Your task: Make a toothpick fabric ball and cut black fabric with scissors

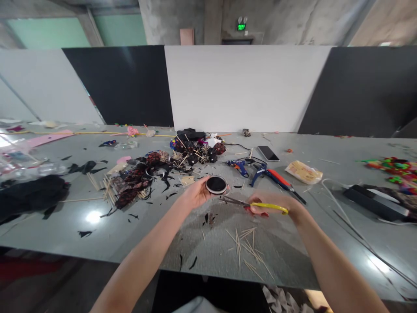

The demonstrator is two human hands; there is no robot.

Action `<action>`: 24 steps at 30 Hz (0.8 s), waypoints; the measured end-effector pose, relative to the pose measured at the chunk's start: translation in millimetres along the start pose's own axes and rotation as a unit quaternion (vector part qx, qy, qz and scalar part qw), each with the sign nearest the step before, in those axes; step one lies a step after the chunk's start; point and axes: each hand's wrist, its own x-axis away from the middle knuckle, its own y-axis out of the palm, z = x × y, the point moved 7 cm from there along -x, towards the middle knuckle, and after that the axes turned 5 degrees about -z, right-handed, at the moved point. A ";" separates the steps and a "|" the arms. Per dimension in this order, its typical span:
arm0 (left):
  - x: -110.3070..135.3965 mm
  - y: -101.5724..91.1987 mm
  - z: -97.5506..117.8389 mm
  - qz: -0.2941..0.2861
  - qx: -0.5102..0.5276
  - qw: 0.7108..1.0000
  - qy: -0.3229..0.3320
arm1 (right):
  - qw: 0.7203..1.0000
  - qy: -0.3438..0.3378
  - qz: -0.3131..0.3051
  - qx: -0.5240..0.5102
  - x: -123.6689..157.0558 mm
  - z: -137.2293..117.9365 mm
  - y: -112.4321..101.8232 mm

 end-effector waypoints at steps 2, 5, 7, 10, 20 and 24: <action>2.0 2.6 0.6 -0.010 -0.004 1.000 -0.006 | 1.000 0.011 -0.006 0.010 -1.9 4.5 -0.2; 4.5 6.6 -0.3 -0.022 -0.014 1.000 -0.012 | 0.999 0.030 -0.003 0.013 -3.7 10.1 -2.3; 5.4 6.7 -2.2 -0.021 -0.022 0.999 -0.022 | 0.999 0.036 0.001 0.013 -4.3 11.7 -3.2; 5.9 4.2 -6.0 -0.010 -0.032 0.999 -0.042 | 0.999 0.037 0.005 0.012 -4.6 11.0 -3.4; 3.0 -5.0 -11.1 0.006 -0.005 0.999 -0.052 | 0.999 0.036 0.007 0.016 -7.6 9.0 -2.1; 1.3 -6.8 -13.8 -0.007 -0.015 0.998 -0.062 | 0.998 0.050 0.023 0.042 -9.9 17.5 -5.0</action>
